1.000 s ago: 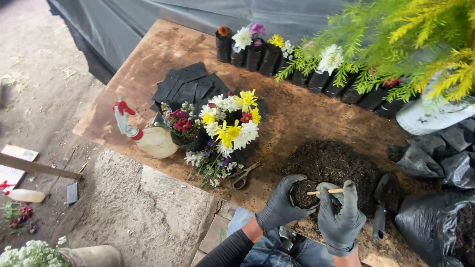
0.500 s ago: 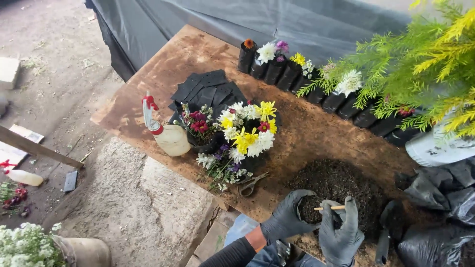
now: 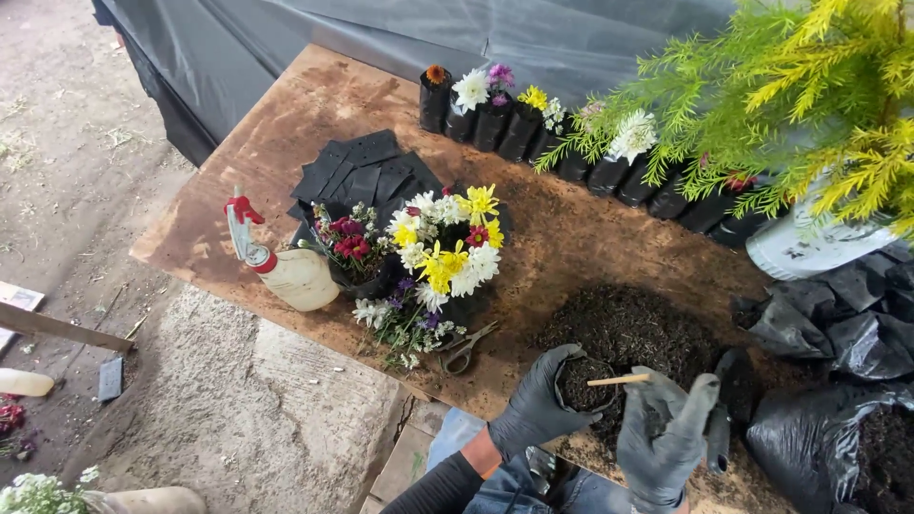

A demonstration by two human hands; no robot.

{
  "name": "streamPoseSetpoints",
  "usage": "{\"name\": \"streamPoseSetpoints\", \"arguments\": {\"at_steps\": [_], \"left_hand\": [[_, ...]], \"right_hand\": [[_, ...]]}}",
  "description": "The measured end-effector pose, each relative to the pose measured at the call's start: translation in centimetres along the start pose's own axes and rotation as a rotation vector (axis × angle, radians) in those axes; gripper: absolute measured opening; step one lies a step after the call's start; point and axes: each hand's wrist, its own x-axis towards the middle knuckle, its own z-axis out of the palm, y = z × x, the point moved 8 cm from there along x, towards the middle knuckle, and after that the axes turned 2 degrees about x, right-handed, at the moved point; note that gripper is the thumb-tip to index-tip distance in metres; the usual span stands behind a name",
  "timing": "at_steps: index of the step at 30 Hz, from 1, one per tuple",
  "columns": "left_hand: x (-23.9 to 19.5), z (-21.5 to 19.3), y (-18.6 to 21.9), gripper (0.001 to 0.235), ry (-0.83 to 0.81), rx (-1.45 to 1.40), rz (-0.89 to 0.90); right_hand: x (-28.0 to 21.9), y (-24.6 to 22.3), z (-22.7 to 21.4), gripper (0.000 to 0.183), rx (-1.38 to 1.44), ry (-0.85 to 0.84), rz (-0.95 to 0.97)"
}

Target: The person scoops soil from a large bag into a small black plastic pot using a wooden stick. They then place a white flower into the pot and add more soil around it, patting it down with gloved hands.

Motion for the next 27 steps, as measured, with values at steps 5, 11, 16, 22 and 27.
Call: {"name": "streamPoseSetpoints", "arguments": {"at_steps": [5, 11, 16, 22, 27], "left_hand": [[0.3, -0.3, 0.7, 0.082, -0.048, 0.012, -0.076], [-0.2, 0.0, -0.5, 0.1, -0.098, 0.032, -0.159], [-0.5, -0.6, 0.3, 0.095, -0.131, 0.156, -0.208], [-1.0, 0.6, -0.2, 0.078, -0.029, 0.044, -0.115], [-0.7, 0.4, 1.6, 0.069, 0.006, 0.041, 0.035]], "right_hand": [[-1.9, 3.3, -1.5, 0.065, 0.119, 0.054, 0.316], [-6.7, 5.5, -0.5, 0.057, 0.068, -0.074, 0.579], [-11.7, 10.3, 2.4, 0.056, -0.112, -0.242, 0.639], [-15.0, 13.4, 5.9, 0.056, 0.086, -0.276, 0.749], [-17.8, 16.0, 6.0, 0.057, 0.056, -0.169, 0.894]]}}
